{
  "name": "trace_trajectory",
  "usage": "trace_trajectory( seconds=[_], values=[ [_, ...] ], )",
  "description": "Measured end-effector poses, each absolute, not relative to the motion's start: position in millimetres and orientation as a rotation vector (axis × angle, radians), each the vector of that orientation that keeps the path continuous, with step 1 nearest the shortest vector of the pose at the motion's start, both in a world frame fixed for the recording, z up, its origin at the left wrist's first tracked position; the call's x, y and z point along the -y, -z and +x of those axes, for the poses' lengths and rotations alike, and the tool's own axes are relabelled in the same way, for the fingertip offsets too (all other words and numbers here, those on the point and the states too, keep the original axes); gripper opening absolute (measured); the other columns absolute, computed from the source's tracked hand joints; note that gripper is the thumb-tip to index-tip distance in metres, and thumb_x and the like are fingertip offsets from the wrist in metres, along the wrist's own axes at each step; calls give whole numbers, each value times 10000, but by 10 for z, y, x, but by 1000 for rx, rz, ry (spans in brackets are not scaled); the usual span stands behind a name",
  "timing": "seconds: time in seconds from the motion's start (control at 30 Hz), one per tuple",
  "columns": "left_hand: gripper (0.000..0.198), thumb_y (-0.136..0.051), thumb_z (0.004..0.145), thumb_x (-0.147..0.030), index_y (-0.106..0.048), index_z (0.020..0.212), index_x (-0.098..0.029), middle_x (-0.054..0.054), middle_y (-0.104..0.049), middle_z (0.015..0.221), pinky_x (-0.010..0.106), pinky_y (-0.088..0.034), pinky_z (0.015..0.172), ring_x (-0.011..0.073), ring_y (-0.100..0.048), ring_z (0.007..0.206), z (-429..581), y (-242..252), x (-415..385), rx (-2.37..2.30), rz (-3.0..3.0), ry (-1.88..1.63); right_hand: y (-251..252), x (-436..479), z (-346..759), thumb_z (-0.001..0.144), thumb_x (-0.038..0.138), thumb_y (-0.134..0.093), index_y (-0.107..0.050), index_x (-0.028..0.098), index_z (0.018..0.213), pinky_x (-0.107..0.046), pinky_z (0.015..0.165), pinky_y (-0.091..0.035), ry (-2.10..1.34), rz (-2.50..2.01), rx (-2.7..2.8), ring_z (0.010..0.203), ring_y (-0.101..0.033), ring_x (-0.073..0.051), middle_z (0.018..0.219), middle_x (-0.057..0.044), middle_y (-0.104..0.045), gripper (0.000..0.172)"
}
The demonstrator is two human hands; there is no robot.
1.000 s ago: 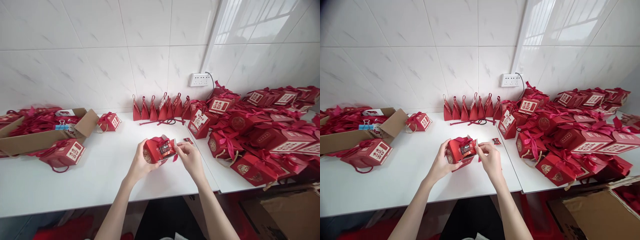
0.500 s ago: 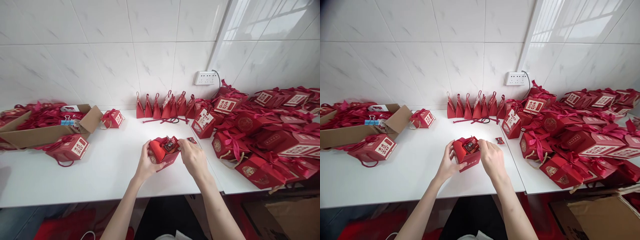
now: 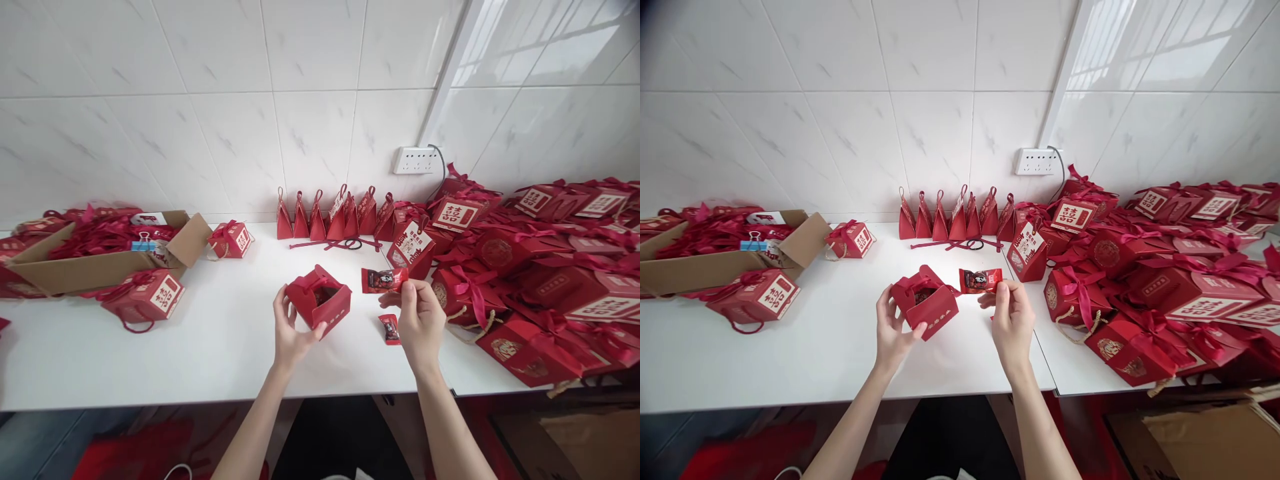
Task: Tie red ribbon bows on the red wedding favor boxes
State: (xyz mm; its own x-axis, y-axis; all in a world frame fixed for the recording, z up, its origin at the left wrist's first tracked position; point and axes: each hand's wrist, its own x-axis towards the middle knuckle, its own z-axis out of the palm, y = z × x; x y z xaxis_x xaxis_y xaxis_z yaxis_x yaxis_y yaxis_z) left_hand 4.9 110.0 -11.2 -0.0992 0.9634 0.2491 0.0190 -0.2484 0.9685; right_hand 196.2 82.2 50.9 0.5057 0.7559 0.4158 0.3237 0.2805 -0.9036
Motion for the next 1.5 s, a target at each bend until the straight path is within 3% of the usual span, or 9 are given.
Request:
trace_trajectory(
  seconds=[0.23,0.33,0.4,0.47,0.63,0.8,1.03,1.33,1.5],
  values=[
    [912,-760,572,-437,-241,1299,-256,148,-410,1332,436,-436,987,288,-438,1248,-117,187,-1070,-1180,1410,-1403,173,-921,2339,878,500,-392,-631,191,736,-302,481,-434,-449,-1684,1457,484,-562,-185,553,-25,-613,416],
    [955,-706,578,-593,-251,1334,-228,182,-346,1399,479,-398,1013,337,-356,1312,-227,246,-1063,-1134,1444,-1347,345,-950,2384,862,500,-417,-682,191,783,-411,694,-486,-317,-1693,1493,754,-623,-253,811,-96,-665,415],
    [856,-550,687,-672,-254,1357,-229,166,-240,1478,500,-304,1077,325,-234,1379,-320,238,-1113,-1180,1437,-1401,311,-955,2336,856,501,-433,-693,180,882,-465,836,-456,-290,-1659,1494,980,-585,-290,1037,-139,-630,414],
    [695,-419,793,-634,-300,1350,-235,126,-234,1501,488,-218,1123,284,-192,1401,-404,169,-1201,-1229,1473,-1388,190,-952,2229,871,492,-427,-669,179,996,-453,852,-467,-406,-1583,1543,1033,-572,-279,1134,-142,-598,415],
    [381,-478,829,-436,-535,1134,-215,84,-579,1221,403,-418,995,240,-531,1160,-463,-113,-1363,-1177,1663,-969,-70,-939,1843,834,473,-548,-516,236,1227,-420,876,-493,-760,-1290,1730,1055,-575,-235,1212,-101,-561,460],
    [191,-530,796,-347,-571,926,-214,48,-596,1007,355,-499,812,204,-587,937,-424,-237,-1217,-1301,1868,-869,-41,-949,1639,834,449,-555,-455,255,1260,-437,938,-470,-884,-1262,1631,1137,-534,-228,1297,-103,-489,479],
    [173,-582,786,-361,-626,894,-234,62,-483,1203,413,-410,1003,259,-428,1210,-331,-293,-1021,-1310,2036,-867,-125,-909,1625,865,380,-521,-558,222,1073,-415,953,-450,-993,-1173,1692,1047,-559,-190,1117,-56,-589,264],
    [137,-453,845,-313,-550,793,-233,30,-553,946,407,-405,921,226,-499,1005,-207,-318,-1099,-1378,1910,-919,-1,-776,1477,819,400,-565,-490,216,1051,-396,903,-473,-920,-1171,1536,1040,-549,-205,1132,-77,-557,306],
    [221,-402,870,-331,-536,732,-224,17,-561,899,479,-288,978,226,-518,951,-237,-405,-1105,-1424,2082,-861,-10,-775,1468,826,392,-544,-468,206,1020,-383,847,-494,-958,-1210,1454,966,-579,-193,1104,-78,-579,279]
  ],
)
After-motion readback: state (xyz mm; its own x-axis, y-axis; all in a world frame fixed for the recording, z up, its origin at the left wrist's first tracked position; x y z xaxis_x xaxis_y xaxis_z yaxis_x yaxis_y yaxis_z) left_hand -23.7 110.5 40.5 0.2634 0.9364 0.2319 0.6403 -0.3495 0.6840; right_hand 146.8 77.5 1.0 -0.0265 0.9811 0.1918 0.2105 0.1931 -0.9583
